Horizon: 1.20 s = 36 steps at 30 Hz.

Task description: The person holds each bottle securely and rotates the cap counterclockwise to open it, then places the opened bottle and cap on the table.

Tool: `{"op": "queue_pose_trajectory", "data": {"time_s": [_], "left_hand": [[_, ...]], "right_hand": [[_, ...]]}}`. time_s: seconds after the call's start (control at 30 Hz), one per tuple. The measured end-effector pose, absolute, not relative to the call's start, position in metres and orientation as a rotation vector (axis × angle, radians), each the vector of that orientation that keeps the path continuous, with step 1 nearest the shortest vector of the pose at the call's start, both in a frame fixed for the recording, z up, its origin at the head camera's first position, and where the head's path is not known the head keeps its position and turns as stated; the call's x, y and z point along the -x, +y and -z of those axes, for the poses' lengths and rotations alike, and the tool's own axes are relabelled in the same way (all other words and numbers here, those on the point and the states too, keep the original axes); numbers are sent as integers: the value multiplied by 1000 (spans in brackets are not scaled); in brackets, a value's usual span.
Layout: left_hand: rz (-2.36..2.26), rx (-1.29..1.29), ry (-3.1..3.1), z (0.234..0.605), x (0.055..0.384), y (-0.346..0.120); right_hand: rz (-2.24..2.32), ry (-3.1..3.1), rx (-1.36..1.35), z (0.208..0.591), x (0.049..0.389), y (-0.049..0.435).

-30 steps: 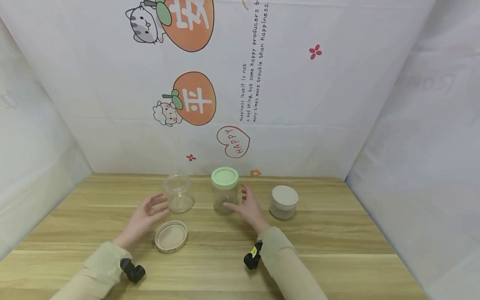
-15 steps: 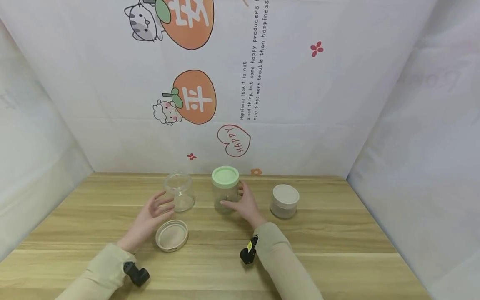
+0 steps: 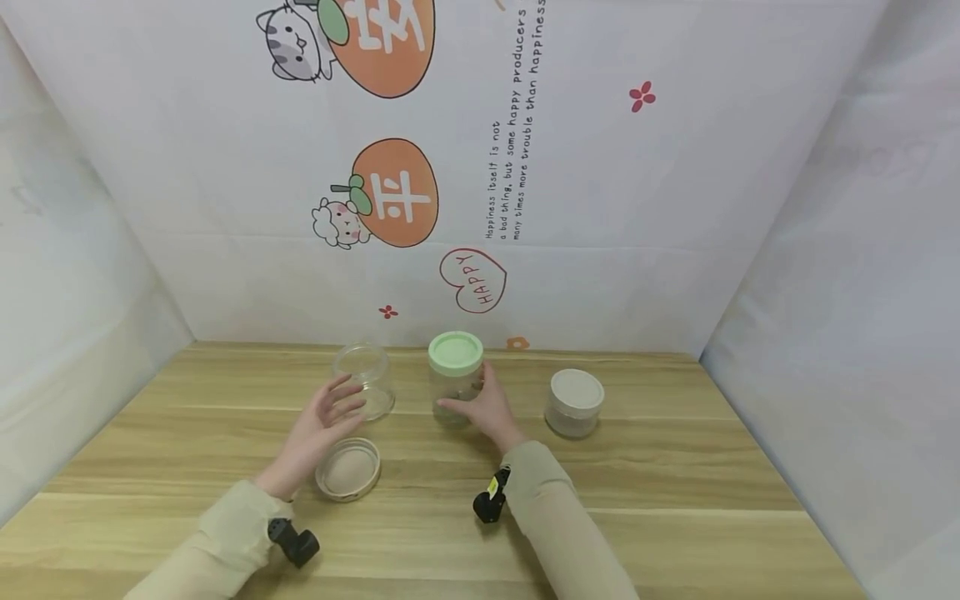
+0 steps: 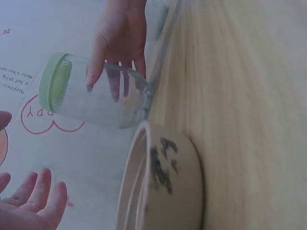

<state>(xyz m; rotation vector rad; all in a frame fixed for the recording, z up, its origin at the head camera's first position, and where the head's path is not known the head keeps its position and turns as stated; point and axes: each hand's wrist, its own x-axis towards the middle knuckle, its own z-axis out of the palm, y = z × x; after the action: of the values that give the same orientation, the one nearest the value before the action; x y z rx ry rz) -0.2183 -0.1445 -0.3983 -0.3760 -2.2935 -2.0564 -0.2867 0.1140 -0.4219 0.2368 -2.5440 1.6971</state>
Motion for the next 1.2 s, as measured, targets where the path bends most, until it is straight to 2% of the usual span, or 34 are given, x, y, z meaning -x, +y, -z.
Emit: {"op": "queue_pose_trajectory", "data": {"time_s": [0.5,1.2], "left_hand": [[2101,379,-2207,390,220,-122],[2124,401,-2199,384,219,-104]], "right_hand": [[-1817,-2418,-296,426,284,105],[-1746,-2309,-291,433,273,99]]}}
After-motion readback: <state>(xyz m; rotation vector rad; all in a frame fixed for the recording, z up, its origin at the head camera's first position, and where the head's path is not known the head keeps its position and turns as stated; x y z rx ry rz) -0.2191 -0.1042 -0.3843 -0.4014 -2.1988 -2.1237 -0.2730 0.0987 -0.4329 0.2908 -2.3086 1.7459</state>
